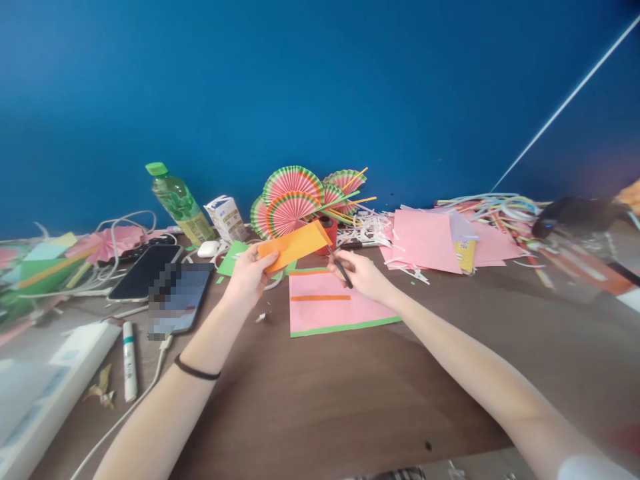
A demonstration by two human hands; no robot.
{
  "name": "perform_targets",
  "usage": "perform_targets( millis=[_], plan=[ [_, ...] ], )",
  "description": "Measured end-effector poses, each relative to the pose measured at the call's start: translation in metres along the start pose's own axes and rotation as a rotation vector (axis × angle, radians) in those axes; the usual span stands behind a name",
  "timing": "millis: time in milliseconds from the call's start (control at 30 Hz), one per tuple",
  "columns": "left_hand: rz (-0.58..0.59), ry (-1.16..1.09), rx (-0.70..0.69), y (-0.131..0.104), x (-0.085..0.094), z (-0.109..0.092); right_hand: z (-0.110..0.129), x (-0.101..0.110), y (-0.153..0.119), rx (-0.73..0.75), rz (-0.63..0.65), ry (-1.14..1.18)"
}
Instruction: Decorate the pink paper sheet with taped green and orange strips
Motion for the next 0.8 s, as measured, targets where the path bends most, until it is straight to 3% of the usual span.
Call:
perform_targets(
  millis=[300,633,800],
  plan=[
    [-0.027,0.007,0.043,0.0,0.0,0.001,0.004,0.004,0.0,-0.006,0.041,-0.128],
    [-0.032,0.053,0.14,0.011,0.013,0.003,-0.004,0.015,-0.001,-0.066,0.125,-0.256],
    [0.018,0.098,0.173,0.013,0.013,0.004,-0.003,0.016,-0.002,-0.111,0.151,-0.299]
  ],
)
Point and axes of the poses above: each hand's wrist, its own y-axis towards the middle knuckle, its own x-axis out of the back of the hand, z = x × y, the point moved 5 cm from there along y, towards the middle knuckle, and after that the axes turned 10 degrees about x, right-handed, at the moved point
